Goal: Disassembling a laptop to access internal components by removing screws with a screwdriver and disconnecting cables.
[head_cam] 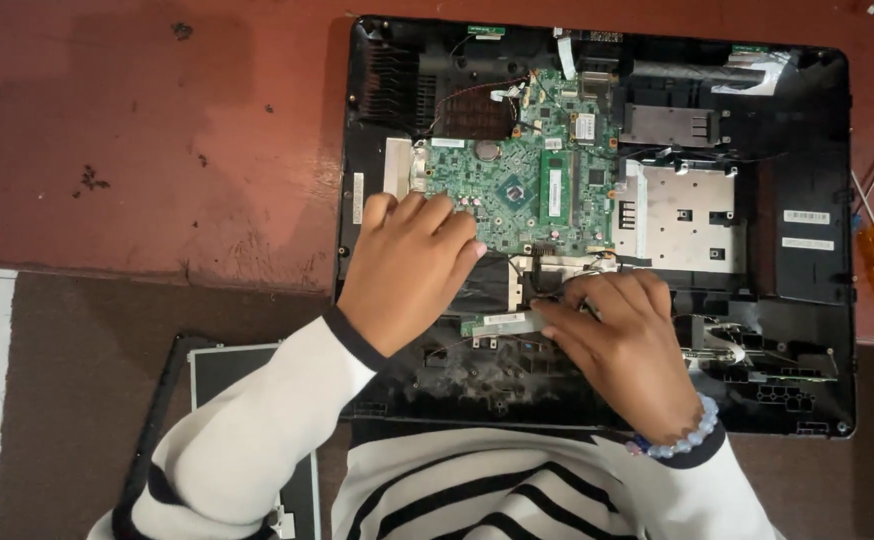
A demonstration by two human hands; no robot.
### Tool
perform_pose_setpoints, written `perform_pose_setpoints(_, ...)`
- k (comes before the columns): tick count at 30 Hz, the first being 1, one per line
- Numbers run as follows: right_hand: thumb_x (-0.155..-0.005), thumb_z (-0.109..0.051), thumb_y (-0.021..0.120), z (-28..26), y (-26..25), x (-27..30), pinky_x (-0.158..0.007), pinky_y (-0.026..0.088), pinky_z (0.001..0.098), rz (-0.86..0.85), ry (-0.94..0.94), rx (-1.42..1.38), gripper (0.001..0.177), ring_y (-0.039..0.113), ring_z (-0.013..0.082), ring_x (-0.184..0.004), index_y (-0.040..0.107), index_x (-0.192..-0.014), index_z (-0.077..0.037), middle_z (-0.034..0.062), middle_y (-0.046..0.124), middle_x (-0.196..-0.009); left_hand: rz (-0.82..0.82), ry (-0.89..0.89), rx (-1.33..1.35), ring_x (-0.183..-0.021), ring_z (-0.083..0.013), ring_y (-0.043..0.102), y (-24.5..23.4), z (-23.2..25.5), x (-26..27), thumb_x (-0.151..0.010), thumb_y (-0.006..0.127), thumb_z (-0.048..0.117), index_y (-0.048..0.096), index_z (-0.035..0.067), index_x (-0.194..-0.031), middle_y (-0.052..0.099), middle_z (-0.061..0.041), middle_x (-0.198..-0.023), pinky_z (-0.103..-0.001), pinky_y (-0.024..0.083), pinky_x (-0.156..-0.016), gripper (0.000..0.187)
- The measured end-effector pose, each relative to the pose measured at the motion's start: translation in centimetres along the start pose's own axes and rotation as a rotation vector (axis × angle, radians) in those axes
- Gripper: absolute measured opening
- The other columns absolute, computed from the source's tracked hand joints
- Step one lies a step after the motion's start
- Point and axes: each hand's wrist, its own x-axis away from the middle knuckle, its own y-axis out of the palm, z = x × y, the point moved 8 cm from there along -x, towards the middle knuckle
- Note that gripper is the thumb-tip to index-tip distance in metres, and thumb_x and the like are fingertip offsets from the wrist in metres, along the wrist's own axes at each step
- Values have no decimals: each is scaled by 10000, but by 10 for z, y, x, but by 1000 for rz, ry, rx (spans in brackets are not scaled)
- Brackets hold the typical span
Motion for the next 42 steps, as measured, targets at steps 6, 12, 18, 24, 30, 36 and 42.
perform_pose_setpoints(6, -834, -210, 767, -2, 2, 0, -909, 342, 400, -29, -39, -39, 171, 537, 238, -865, 709, -995, -199, -6, 587, -934, 30, -21, 61, -808, -208, 554, -6, -1, 5, -976, 620, 263, 572, 165, -846, 548, 1, -881, -370, 342, -795, 170)
perform_pose_setpoints(12, -835, -221, 772, -3, -1, 1, -956, 307, 408, -7, -34, -50, 134, 558, 220, -911, 701, -935, -168, -13, 613, -939, -71, -42, 246, -960, -225, 561, -18, 10, 6, -950, 598, 296, 584, 154, -957, 604, -24, -1030, -411, 366, -862, 143)
perform_pose_setpoints(18, -800, -220, 794, 1, 2, 6, -945, 328, 424, -31, -13, -105, 156, 559, 246, -918, 702, -900, -142, 16, 615, -951, -192, 143, 210, -1194, -279, 501, -21, 60, 24, -871, 646, 436, 682, 144, -950, 583, -102, -1246, -555, 347, -1041, 305)
perform_pose_setpoints(24, -789, -252, 799, 6, -6, 12, -987, 319, 420, -35, 32, -120, 237, 580, 221, -958, 695, -975, -148, 8, 616, -1008, 57, 205, -97, -1135, -219, 556, -41, 85, 18, -966, 550, 181, 665, 150, -913, 624, -67, -1215, -424, 425, -964, 130)
perform_pose_setpoints(30, -793, -234, 784, 28, -30, 46, -1015, 358, 431, 78, 158, -114, 302, 617, 191, -974, 711, -1072, -142, 9, 695, -1042, 12, 181, -77, -1163, -249, 548, -26, 89, 19, -935, 616, 177, 674, 149, -890, 607, -85, -1244, -472, 407, -983, 78)
perform_pose_setpoints(36, -918, -180, 676, 41, -48, 84, -1025, 356, 424, 148, 315, -47, 141, 582, 256, -1034, 726, -1037, -124, 36, 659, -1066, -19, 162, -60, -1151, -258, 543, -16, 89, 19, -902, 673, 178, 644, 152, -841, 601, -96, -1242, -483, 394, -1012, 72)
perform_pose_setpoints(42, -950, -121, 653, 52, -44, 102, -1001, 349, 405, 193, 407, -73, 85, 585, 252, -1052, 726, -987, -100, 51, 655, -1056, -18, 162, -40, -1127, -260, 554, -8, 90, 21, -889, 662, 128, 639, 138, -816, 613, -102, -1223, -474, 408, -1001, 77)
